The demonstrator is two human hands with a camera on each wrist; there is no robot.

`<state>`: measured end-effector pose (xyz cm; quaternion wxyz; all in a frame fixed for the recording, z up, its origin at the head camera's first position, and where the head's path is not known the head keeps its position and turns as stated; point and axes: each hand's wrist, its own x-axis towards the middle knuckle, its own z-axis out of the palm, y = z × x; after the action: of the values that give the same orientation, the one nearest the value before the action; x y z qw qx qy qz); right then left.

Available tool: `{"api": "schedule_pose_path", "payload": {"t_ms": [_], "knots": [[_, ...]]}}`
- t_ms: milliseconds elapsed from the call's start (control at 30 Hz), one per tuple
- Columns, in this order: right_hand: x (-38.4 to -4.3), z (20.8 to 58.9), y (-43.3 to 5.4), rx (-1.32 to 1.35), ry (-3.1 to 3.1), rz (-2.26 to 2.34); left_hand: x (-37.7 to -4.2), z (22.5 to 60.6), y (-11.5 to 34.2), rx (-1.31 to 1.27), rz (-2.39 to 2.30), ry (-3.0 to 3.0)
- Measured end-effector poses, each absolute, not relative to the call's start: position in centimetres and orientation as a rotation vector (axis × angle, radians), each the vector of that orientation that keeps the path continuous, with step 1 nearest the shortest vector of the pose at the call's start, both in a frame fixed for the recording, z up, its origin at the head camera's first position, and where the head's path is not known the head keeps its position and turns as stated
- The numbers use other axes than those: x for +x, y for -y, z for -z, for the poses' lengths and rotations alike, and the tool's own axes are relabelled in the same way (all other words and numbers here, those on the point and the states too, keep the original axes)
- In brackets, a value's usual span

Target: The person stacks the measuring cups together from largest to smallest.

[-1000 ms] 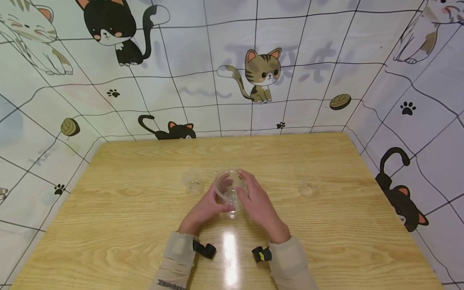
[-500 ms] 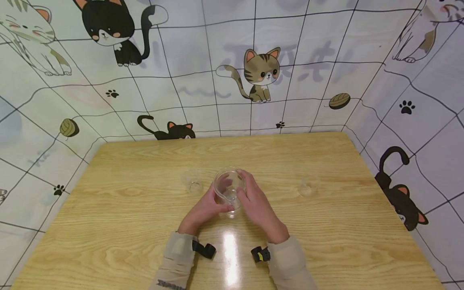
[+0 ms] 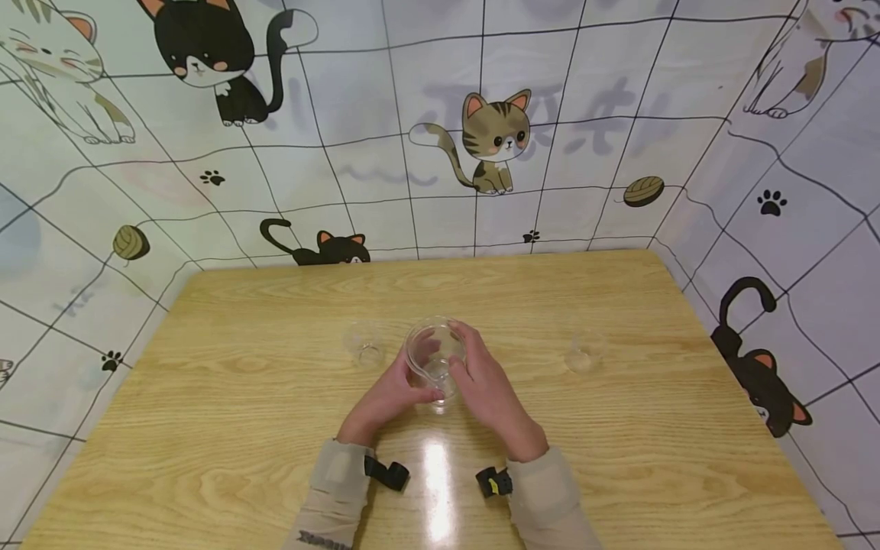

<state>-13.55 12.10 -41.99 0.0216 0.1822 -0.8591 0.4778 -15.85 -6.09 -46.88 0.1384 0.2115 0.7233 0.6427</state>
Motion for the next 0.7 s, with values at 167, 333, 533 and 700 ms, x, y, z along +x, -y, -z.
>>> {"api": "schedule_pose_path", "payload": {"t_ms": [167,333,533,700], "knots": [[-13.5,41.9,-12.0,0.557,2.663,-1.460,-16.2,48.1,6.0,0.616,-1.847,-2.122],[-13.6,42.0,-12.0,0.563,2.650,-1.466,-15.9,47.1,6.1,0.597,-1.842,-2.102],[-13.6,42.0,-12.1,0.577,2.648,-1.458,-15.1,45.1,6.2,0.592,-1.808,-2.122],[-13.5,41.9,-12.1,0.564,2.650,-1.456,-15.3,45.4,6.2,0.597,-1.814,-2.114]]}}
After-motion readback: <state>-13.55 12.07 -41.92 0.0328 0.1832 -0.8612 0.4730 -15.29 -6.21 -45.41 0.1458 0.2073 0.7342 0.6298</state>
